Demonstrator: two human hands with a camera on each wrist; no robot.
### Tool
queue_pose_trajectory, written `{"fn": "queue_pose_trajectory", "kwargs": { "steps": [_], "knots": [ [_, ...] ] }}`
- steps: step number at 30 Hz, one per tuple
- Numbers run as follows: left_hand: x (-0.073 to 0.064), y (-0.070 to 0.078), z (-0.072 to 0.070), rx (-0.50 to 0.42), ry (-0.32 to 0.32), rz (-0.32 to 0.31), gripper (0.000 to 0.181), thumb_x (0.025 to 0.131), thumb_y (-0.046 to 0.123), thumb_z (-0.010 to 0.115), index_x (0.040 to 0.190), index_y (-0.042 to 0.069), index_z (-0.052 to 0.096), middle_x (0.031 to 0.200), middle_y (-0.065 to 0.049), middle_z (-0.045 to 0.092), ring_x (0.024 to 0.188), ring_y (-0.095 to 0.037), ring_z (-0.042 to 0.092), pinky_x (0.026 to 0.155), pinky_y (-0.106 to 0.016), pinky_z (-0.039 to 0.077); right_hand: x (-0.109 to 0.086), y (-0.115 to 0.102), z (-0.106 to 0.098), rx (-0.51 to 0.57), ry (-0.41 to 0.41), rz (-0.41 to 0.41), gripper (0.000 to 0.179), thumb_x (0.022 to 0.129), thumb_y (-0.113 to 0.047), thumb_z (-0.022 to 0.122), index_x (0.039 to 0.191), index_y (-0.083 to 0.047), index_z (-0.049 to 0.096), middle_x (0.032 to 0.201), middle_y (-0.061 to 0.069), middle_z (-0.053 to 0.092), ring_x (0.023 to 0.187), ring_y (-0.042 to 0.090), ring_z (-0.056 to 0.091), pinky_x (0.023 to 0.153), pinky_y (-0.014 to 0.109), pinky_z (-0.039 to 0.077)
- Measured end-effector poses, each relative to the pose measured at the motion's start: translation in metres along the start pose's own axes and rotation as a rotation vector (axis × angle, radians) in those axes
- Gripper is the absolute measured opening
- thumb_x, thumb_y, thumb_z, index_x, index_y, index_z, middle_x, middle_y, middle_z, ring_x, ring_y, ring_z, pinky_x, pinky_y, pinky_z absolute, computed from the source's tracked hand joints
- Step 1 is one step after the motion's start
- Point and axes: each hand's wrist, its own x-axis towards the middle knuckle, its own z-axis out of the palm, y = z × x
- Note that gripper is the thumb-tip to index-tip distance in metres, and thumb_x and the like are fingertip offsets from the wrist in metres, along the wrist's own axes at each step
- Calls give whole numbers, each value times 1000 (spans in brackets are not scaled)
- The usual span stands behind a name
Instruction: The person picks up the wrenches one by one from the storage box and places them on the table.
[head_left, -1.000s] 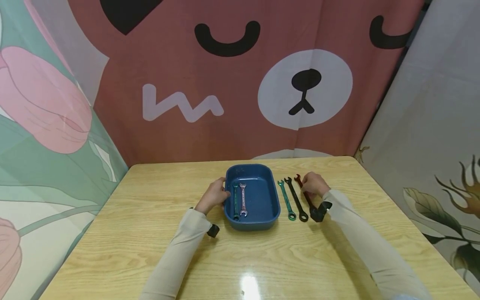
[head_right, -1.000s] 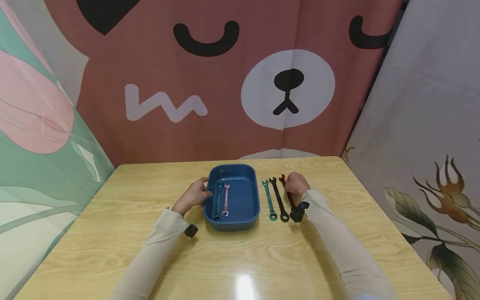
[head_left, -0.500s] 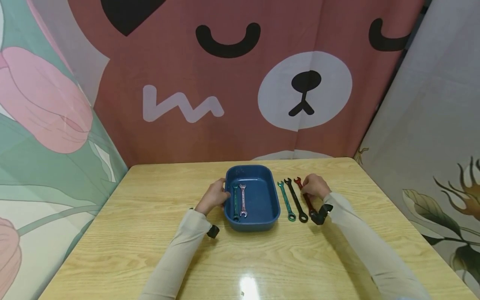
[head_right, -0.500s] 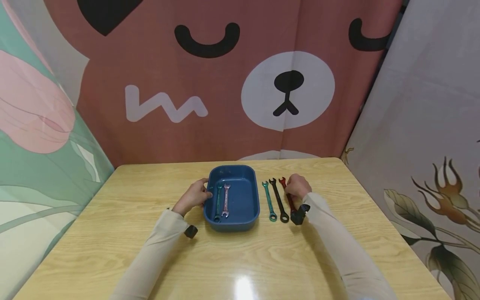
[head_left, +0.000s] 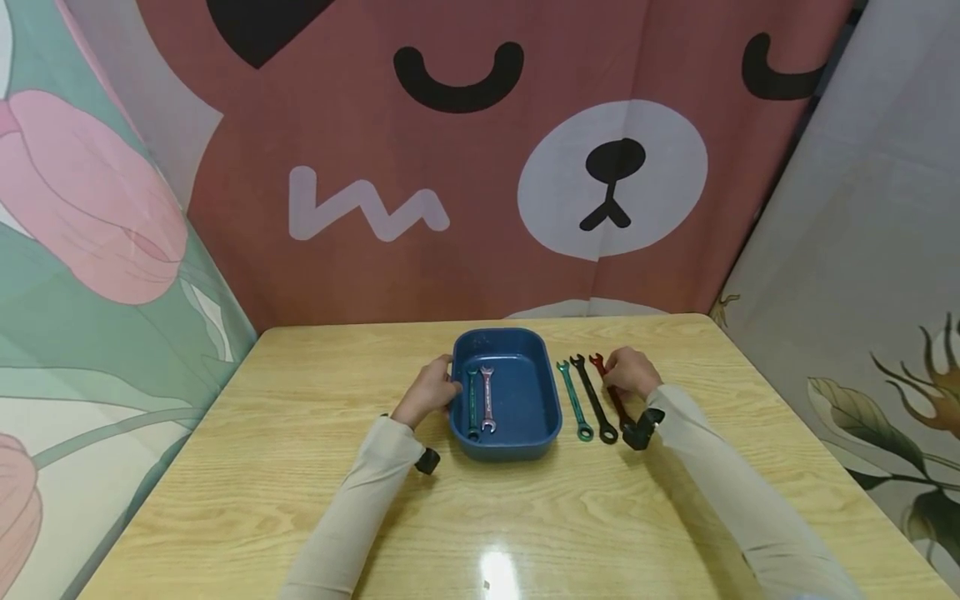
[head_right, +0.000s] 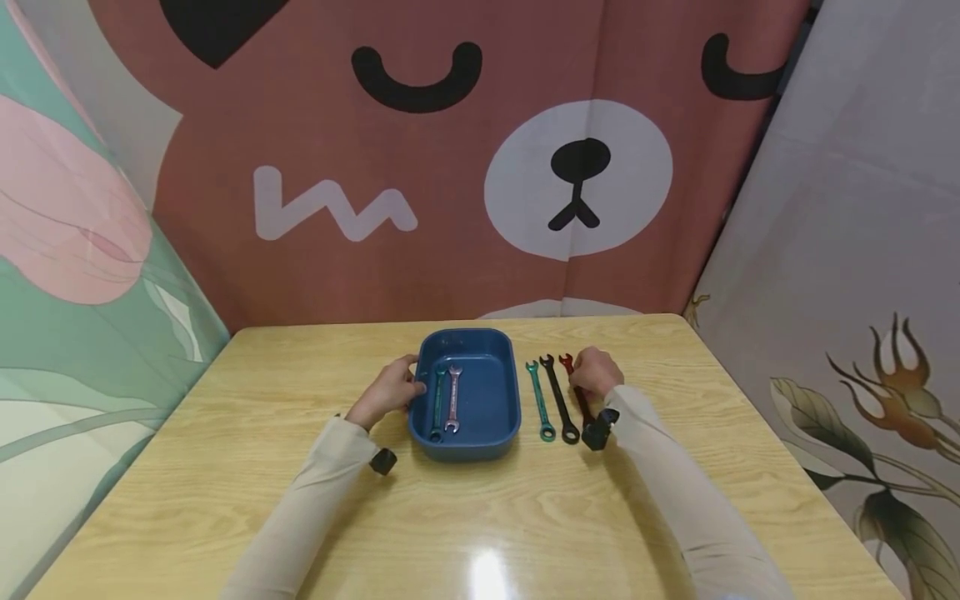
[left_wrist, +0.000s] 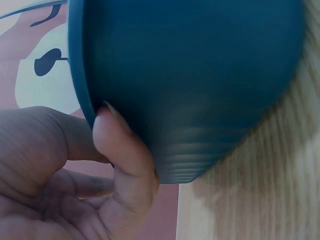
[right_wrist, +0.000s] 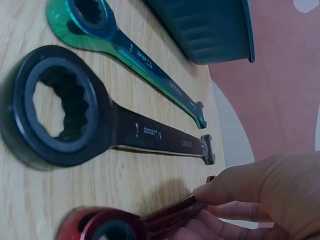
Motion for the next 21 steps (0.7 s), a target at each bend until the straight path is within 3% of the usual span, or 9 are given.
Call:
{"fn": "queue_pose_trajectory", "kwargs": {
  "steps": [6, 11, 21],
  "knots": [
    [0, -1, 0, 12, 5, 0, 60, 94, -5, 53, 150, -8, 32, 71, -20, 63, 40, -13, 53, 47, -40, 58, -3, -1, 1, -48, 27, -12, 21, 87, -4, 68, 104, 9, 65, 87, 19, 67, 64, 20, 64, 52, 31, 57],
    [1, -1, 1, 13, 2, -4, 60, 95, -5, 53, 151, -8, 32, 71, -20, 63, 40, -13, 52, 46, -40, 57, -7, -8, 0, -129, 117, -30, 28, 89, -8, 65, 113, 7, 66, 86, 15, 69, 57, 18, 60, 49, 29, 48],
    [1, 1, 1, 12, 6, -9, 60, 95, -5, 53, 151, -8, 31, 74, -22, 63, 41, -14, 52, 46, -38, 57, -7, -21, 5, -32, 191, -90, 29, 92, -3, 64, 118, 10, 64, 77, 16, 70, 54, 20, 65, 47, 26, 54]
  ]
}}
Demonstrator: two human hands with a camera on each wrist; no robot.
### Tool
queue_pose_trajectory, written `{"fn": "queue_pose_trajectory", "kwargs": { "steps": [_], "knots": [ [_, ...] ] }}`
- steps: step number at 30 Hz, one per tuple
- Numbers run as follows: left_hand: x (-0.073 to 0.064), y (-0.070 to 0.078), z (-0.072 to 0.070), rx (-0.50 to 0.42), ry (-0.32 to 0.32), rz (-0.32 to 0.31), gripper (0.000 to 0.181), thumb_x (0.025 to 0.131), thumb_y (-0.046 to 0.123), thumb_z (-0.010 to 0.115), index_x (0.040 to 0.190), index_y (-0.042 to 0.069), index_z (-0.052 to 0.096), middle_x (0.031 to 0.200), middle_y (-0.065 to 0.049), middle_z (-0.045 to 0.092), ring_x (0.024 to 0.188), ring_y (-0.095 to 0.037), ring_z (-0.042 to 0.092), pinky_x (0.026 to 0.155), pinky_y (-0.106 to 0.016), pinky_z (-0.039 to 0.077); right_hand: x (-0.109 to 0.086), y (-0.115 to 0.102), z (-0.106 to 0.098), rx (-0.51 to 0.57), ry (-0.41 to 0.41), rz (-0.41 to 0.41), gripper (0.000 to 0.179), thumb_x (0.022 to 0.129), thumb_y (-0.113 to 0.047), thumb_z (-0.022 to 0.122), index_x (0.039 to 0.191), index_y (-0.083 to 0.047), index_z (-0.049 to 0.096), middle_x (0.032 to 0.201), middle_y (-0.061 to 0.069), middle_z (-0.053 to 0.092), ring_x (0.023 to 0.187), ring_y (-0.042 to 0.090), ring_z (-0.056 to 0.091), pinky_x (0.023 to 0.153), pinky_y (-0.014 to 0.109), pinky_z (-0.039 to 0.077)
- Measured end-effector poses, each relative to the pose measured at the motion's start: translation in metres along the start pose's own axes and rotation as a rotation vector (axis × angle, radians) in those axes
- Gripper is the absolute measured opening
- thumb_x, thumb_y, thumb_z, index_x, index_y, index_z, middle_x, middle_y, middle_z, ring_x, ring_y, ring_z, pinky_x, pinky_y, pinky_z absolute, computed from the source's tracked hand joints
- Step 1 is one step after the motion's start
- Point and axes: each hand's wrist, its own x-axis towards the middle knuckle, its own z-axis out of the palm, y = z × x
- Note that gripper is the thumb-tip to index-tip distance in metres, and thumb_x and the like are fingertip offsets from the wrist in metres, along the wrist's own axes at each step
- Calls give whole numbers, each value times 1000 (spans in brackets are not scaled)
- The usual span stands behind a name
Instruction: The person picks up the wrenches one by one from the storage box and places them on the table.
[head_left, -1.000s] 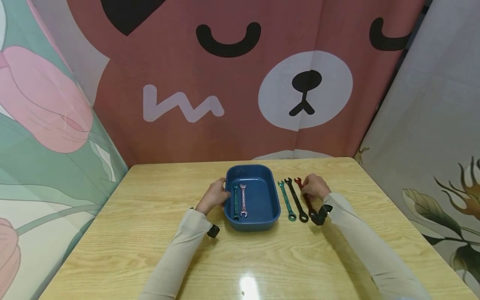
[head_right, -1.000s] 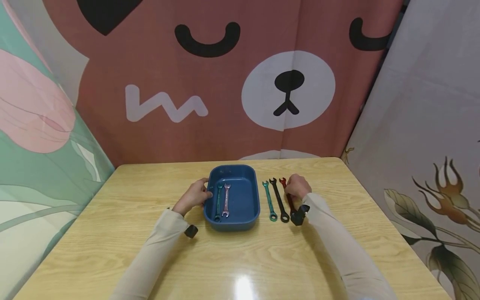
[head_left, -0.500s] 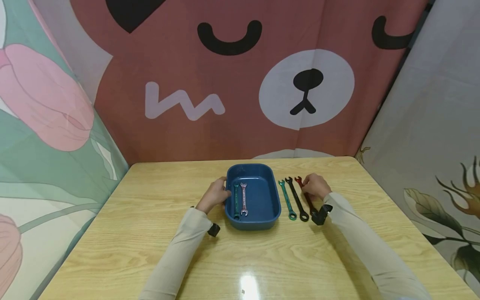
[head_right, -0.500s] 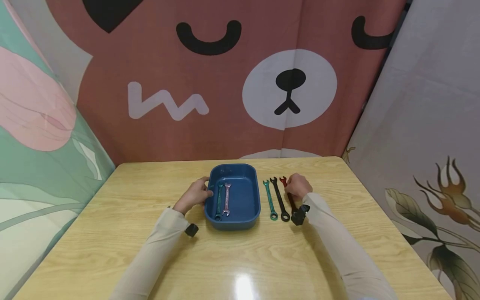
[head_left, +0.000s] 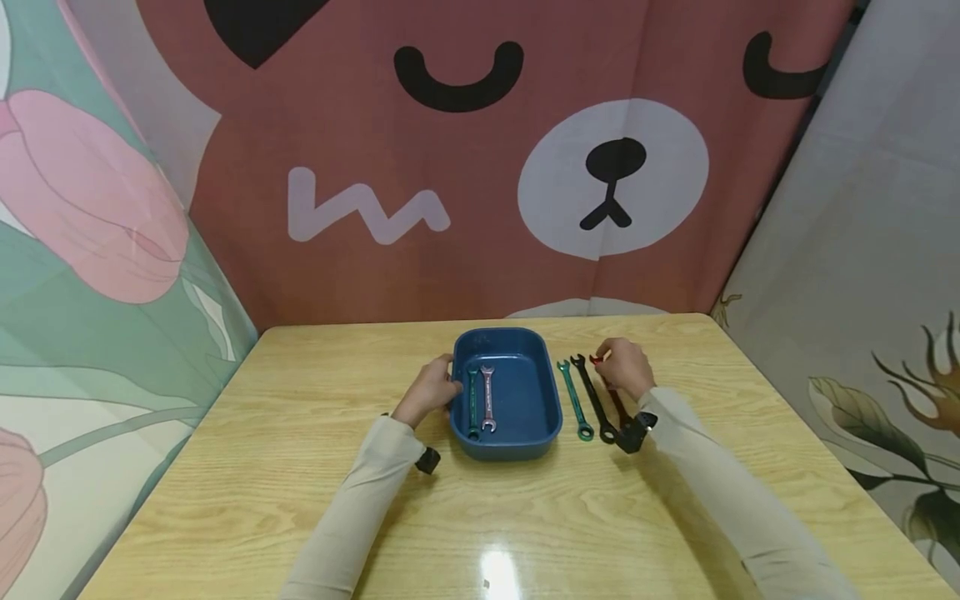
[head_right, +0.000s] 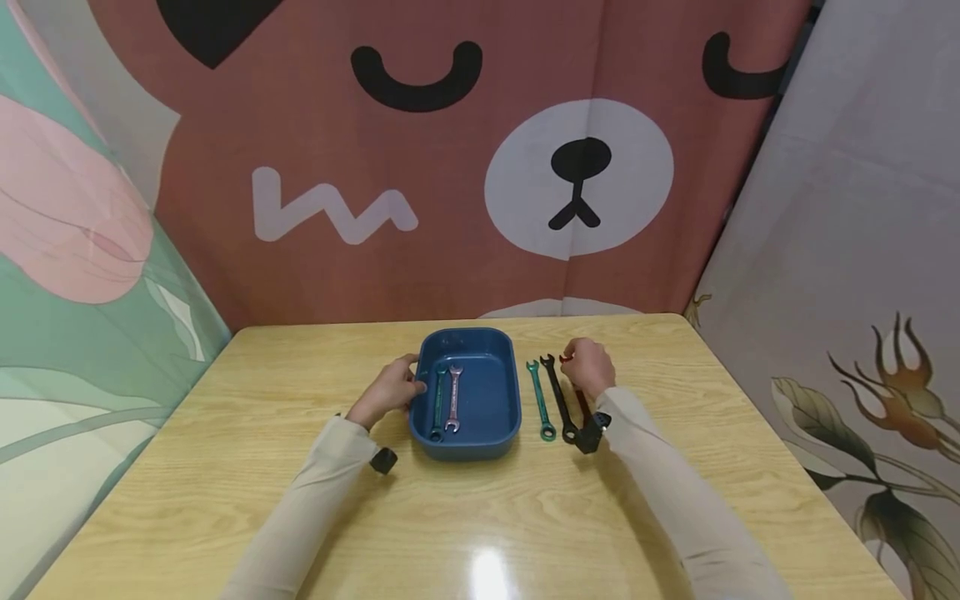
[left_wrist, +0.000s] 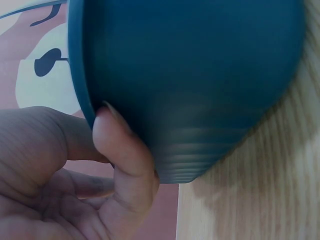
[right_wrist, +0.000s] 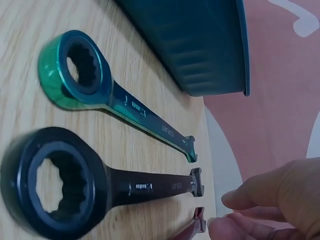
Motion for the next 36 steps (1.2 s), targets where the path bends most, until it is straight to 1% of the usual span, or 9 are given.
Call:
{"fn": "queue_pose_trajectory", "kwargs": {
  "steps": [2, 5, 8, 13, 16, 21, 26, 29, 36],
  "knots": [
    [0, 1, 0, 2, 0, 0, 60, 95, -5, 54, 151, -8, 31, 74, -22, 63, 41, -14, 53, 47, -39, 58, 0, 0, 1, 14, 9, -7, 29, 92, -2, 64, 118, 11, 64, 74, 17, 70, 54, 23, 66, 47, 27, 54],
    [0, 1, 0, 6, 1, 2, 60, 95, -5, 54, 151, -8, 32, 74, -22, 63, 41, -14, 53, 47, -40, 58, 1, 0, 3, 24, 23, -15, 29, 92, -2, 64, 118, 11, 63, 73, 17, 70, 55, 25, 67, 48, 28, 53],
    [0, 1, 0, 8, 2, -1, 60, 95, -5, 54, 151, -8, 32, 75, -23, 64, 41, -14, 53, 47, -40, 58, 1, -1, 3, 40, 37, -13, 29, 92, -2, 65, 118, 11, 63, 78, 19, 70, 57, 25, 69, 50, 29, 56],
    [0, 1, 0, 6, -1, -3, 61, 95, -5, 54, 151, -8, 31, 77, -23, 64, 41, -14, 54, 49, -41, 59, 0, -3, 3, 75, 47, -10, 31, 92, -1, 65, 120, 12, 62, 92, 25, 70, 61, 26, 71, 52, 29, 58],
    [0, 1, 0, -1, -2, -1, 60, 95, -5, 54, 151, -9, 31, 77, -23, 64, 42, -14, 54, 49, -41, 59, -1, -4, 2, 93, 57, -16, 32, 92, -1, 65, 121, 13, 61, 97, 28, 69, 63, 27, 72, 52, 29, 59],
    [-1, 1, 0, -5, -6, -3, 60, 96, -5, 54, 151, -8, 32, 79, -25, 64, 43, -14, 54, 49, -40, 59, -3, -9, 2, 106, 64, -31, 33, 93, 0, 64, 123, 13, 60, 102, 31, 67, 65, 29, 72, 54, 32, 61],
    [-1, 0, 0, -8, -5, -14, 59, 96, -5, 54, 151, -7, 32, 82, -26, 64, 45, -14, 55, 50, -39, 59, -6, -13, 1, 110, 66, -45, 32, 93, 0, 63, 122, 13, 60, 101, 30, 67, 66, 30, 72, 54, 33, 61],
    [-1, 0, 0, -8, -3, -17, 59, 96, -5, 54, 151, -7, 32, 82, -25, 64, 45, -14, 55, 50, -39, 59, -6, -14, 1, 115, 63, -48, 32, 94, 0, 63, 123, 13, 59, 99, 29, 67, 65, 29, 72, 57, 36, 62],
    [-1, 2, 0, 5, 1, 0, 59, 95, -5, 54, 150, -8, 33, 81, -24, 64, 45, -14, 56, 47, -34, 57, -8, -15, -2, 116, 75, -69, 31, 94, 0, 63, 121, 13, 59, 96, 28, 68, 64, 30, 72, 58, 39, 62]
  ]
}}
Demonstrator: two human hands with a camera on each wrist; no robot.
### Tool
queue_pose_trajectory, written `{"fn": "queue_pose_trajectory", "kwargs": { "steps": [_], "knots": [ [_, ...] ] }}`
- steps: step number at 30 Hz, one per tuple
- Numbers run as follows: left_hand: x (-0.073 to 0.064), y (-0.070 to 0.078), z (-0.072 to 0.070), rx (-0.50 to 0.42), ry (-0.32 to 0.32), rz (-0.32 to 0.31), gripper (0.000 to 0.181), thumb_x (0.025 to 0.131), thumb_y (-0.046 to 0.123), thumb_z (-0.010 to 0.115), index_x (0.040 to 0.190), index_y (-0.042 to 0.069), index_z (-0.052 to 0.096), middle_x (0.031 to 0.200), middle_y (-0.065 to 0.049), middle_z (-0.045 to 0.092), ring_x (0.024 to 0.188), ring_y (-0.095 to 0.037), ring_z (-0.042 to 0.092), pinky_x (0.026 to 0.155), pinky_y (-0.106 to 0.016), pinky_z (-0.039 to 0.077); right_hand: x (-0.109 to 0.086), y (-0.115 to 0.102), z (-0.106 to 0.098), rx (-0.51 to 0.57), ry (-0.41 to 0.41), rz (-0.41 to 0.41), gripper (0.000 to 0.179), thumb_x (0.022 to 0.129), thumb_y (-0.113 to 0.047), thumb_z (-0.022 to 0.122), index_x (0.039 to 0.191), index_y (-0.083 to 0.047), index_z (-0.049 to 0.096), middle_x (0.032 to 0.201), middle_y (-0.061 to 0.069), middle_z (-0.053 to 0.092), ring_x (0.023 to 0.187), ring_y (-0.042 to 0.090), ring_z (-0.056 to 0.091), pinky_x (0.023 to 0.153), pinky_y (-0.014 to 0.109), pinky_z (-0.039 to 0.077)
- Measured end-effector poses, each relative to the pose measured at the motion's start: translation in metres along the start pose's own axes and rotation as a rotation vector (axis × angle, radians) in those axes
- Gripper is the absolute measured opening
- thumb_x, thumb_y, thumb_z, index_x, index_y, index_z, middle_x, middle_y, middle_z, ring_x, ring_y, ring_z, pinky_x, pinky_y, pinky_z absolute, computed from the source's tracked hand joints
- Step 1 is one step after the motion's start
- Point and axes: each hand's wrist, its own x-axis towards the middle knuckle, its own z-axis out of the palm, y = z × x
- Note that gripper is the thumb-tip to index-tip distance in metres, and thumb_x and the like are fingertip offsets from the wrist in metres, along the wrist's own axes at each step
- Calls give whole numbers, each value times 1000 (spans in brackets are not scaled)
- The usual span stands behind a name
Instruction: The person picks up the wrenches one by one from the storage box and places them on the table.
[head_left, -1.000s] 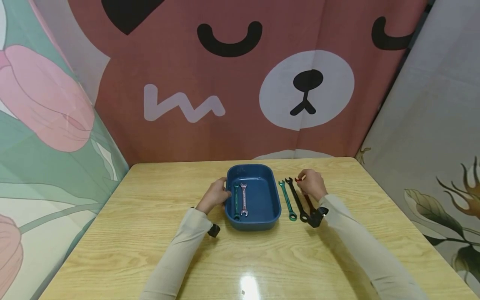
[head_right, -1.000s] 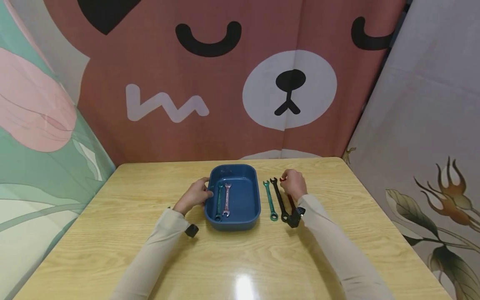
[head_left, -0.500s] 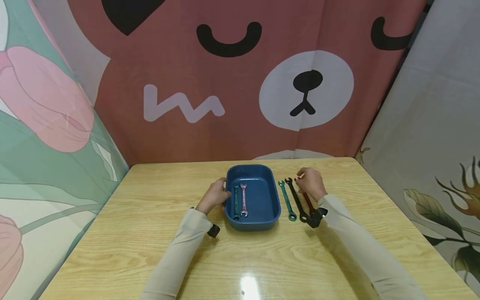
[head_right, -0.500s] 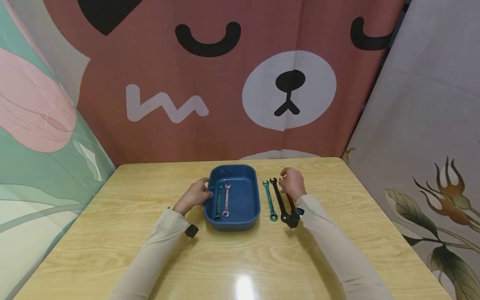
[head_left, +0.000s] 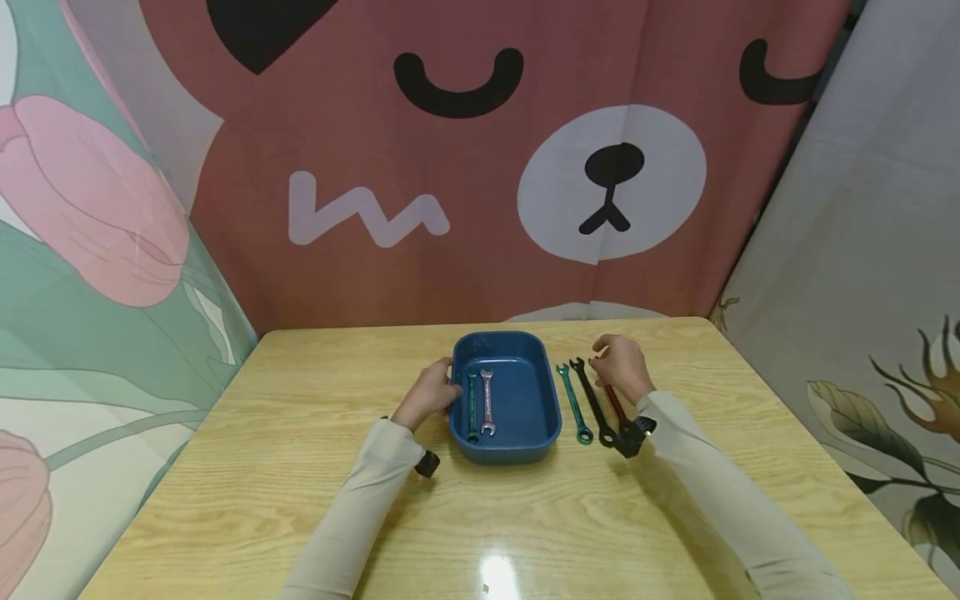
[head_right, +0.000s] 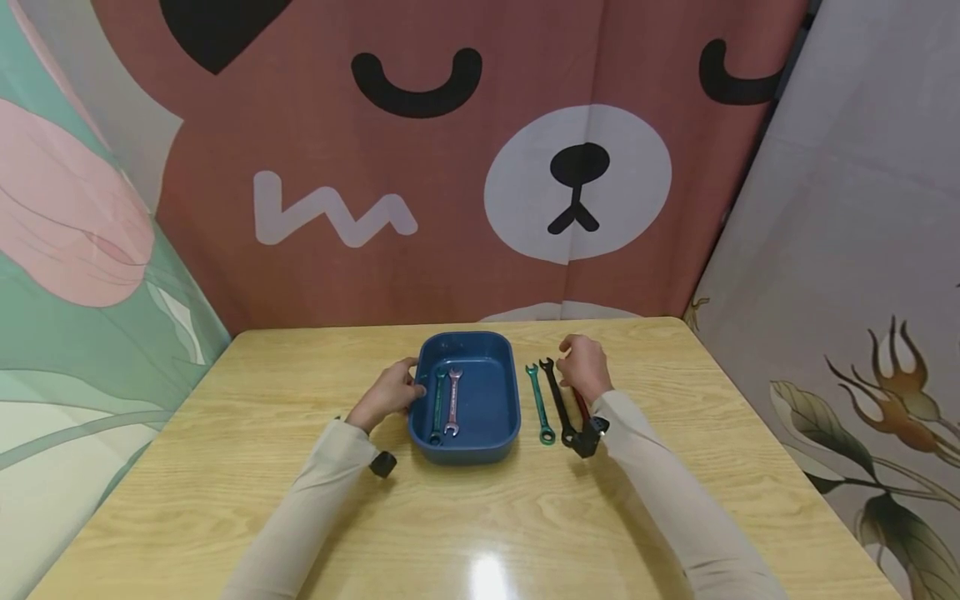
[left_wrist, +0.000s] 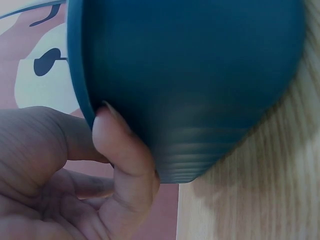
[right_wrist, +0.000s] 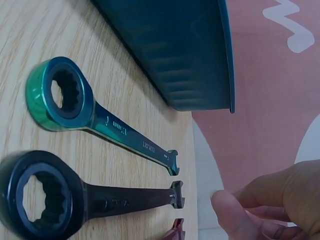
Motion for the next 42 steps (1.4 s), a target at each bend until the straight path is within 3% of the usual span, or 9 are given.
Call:
{"fn": "queue_pose_trajectory", "kwargs": {
  "steps": [22, 30, 37, 42],
  "knots": [
    [1, -1, -1, -13, 2, 5, 60, 95, -5, 54, 151, -8, 32, 74, -18, 61, 45, -14, 55, 53, -43, 60, 1, -9, -2, -8, -8, -19, 30, 94, 0, 62, 122, 11, 60, 94, 26, 67, 68, 33, 72, 53, 31, 60],
    [0, -2, 0, -4, 5, 9, 60, 94, -5, 55, 150, -9, 33, 72, -13, 61, 44, -14, 56, 49, -39, 59, -2, -12, 1, 0, -15, -3, 28, 93, 1, 63, 119, 10, 62, 92, 24, 67, 59, 25, 70, 52, 32, 60],
    [-1, -3, 1, -15, 5, 14, 60, 94, -6, 54, 150, -9, 33, 70, -12, 60, 43, -14, 56, 50, -42, 59, -4, -16, 2, -3, -6, -6, 28, 94, 0, 63, 120, 8, 62, 93, 23, 66, 62, 29, 71, 50, 27, 58],
    [-1, -2, 1, -17, 5, 12, 59, 95, -6, 54, 150, -9, 33, 69, -11, 59, 43, -14, 56, 51, -42, 60, -4, -18, 4, -9, -5, -25, 28, 93, 0, 64, 120, 9, 62, 92, 24, 67, 57, 23, 69, 51, 29, 59]
  ]
}}
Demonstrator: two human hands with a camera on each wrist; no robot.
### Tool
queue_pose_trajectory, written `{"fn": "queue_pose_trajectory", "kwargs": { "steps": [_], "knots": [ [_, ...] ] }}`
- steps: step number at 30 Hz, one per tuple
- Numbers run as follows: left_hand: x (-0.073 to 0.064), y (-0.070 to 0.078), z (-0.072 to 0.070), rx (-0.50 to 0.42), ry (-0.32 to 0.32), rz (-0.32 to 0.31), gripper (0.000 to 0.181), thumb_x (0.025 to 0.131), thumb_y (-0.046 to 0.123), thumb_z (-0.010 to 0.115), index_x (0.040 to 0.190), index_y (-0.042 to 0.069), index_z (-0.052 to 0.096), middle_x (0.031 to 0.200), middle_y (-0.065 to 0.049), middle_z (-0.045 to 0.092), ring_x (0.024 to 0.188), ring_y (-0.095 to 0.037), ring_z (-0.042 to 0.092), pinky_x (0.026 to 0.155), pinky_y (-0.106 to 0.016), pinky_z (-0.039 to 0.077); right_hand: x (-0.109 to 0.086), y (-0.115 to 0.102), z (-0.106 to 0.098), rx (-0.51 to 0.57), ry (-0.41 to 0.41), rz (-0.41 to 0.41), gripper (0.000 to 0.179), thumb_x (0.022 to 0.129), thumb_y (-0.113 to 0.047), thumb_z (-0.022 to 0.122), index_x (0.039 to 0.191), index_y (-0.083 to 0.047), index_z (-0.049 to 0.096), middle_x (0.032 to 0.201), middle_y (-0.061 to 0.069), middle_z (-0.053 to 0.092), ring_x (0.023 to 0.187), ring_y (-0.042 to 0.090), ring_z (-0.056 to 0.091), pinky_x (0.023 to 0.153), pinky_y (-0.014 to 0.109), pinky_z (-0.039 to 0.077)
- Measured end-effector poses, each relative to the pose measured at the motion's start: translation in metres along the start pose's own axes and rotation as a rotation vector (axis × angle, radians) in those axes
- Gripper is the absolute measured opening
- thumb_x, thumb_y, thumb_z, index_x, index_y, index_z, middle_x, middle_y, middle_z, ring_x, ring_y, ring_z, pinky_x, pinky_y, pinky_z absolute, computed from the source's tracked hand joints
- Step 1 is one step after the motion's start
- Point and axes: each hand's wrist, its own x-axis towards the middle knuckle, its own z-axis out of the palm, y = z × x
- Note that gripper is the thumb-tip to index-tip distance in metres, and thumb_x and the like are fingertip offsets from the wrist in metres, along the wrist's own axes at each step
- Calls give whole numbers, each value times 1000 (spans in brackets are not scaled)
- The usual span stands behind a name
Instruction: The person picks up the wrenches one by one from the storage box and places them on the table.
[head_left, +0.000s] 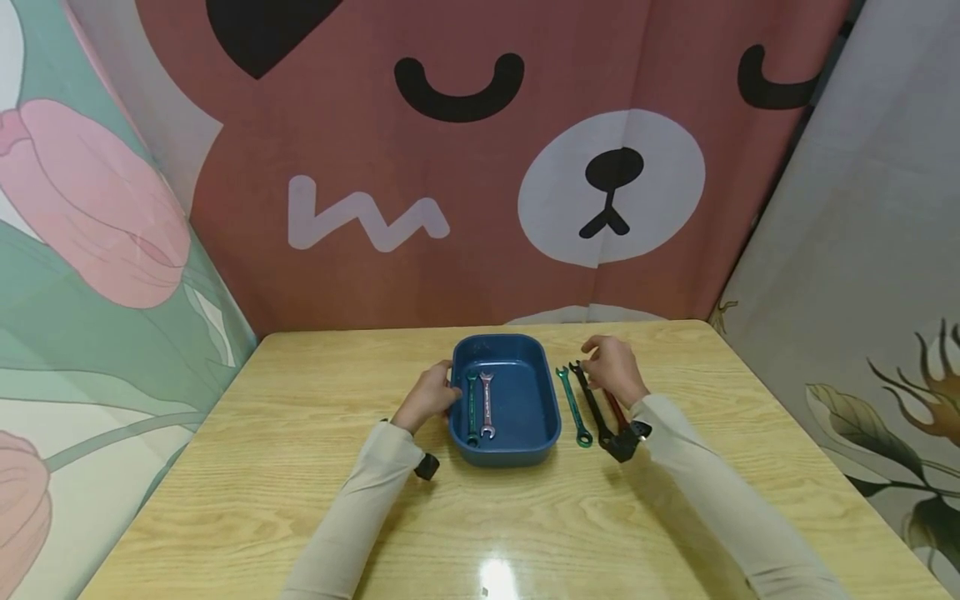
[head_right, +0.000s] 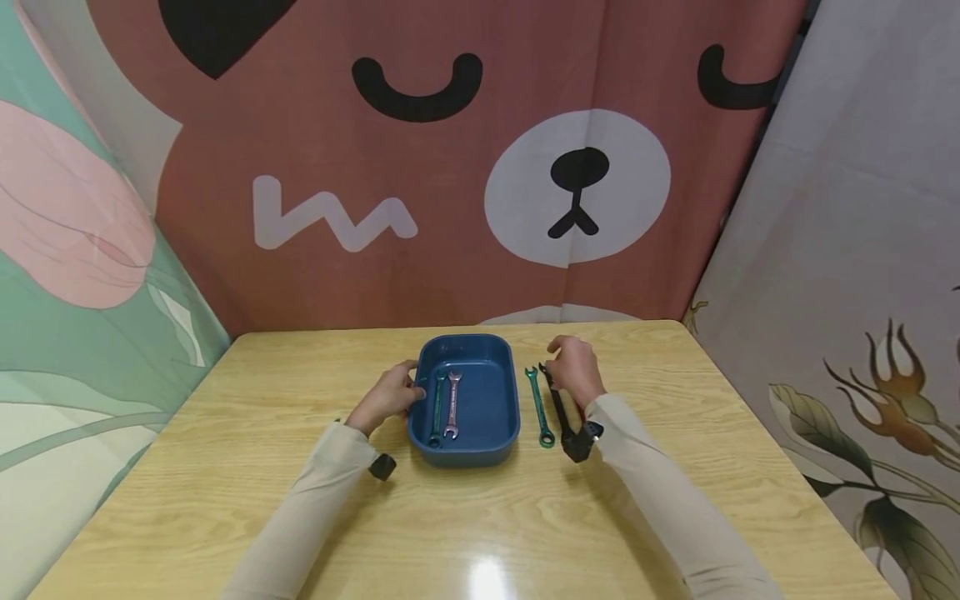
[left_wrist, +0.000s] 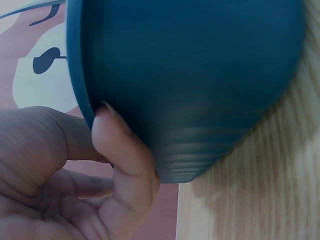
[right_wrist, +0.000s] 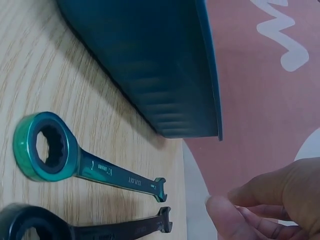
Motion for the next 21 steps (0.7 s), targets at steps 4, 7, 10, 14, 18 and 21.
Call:
{"fn": "queue_pose_trajectory", "kwargs": {
  "steps": [4, 7, 10, 14, 18, 21],
  "knots": [
    [1, -1, 0, 4, -1, -1, 59, 95, -6, 54, 150, -9, 33, 67, -10, 58, 43, -14, 55, 51, -42, 59, 1, 0, 3, 5, -11, -11, 28, 93, 1, 65, 119, 9, 62, 91, 24, 68, 56, 21, 68, 54, 34, 61],
    [1, -1, 0, 8, -1, 1, 59, 95, -6, 54, 150, -8, 33, 65, -9, 57, 42, -14, 54, 50, -42, 59, 1, 0, 5, 13, -15, -7, 26, 93, 0, 65, 118, 9, 63, 90, 24, 68, 58, 25, 69, 54, 35, 61],
    [1, -1, 0, 6, -1, 3, 59, 95, -6, 54, 150, -8, 33, 65, -10, 58, 42, -13, 54, 49, -41, 59, 1, -2, 6, 10, -13, -4, 26, 93, -1, 65, 118, 8, 63, 91, 25, 68, 61, 29, 70, 53, 34, 61],
    [1, 0, 0, 6, -1, 2, 59, 95, -6, 54, 150, -8, 33, 68, -14, 61, 42, -14, 55, 49, -41, 59, 2, -4, 7, 12, -20, -1, 26, 94, -1, 65, 119, 8, 63, 93, 25, 69, 63, 31, 71, 54, 34, 61],
    [2, -1, 0, 8, -1, -1, 59, 95, -6, 54, 150, -8, 33, 70, -15, 62, 42, -14, 56, 50, -43, 59, 3, -7, 8, 14, -26, 1, 26, 94, -1, 65, 118, 7, 64, 94, 25, 69, 62, 28, 71, 53, 31, 60],
    [2, -1, 0, 4, -2, -4, 60, 95, -5, 55, 150, -8, 33, 70, -14, 62, 42, -14, 56, 50, -43, 59, 2, -10, 8, 4, -26, -4, 25, 93, -3, 66, 117, 6, 65, 94, 24, 70, 61, 26, 71, 54, 31, 60]
  ]
}}
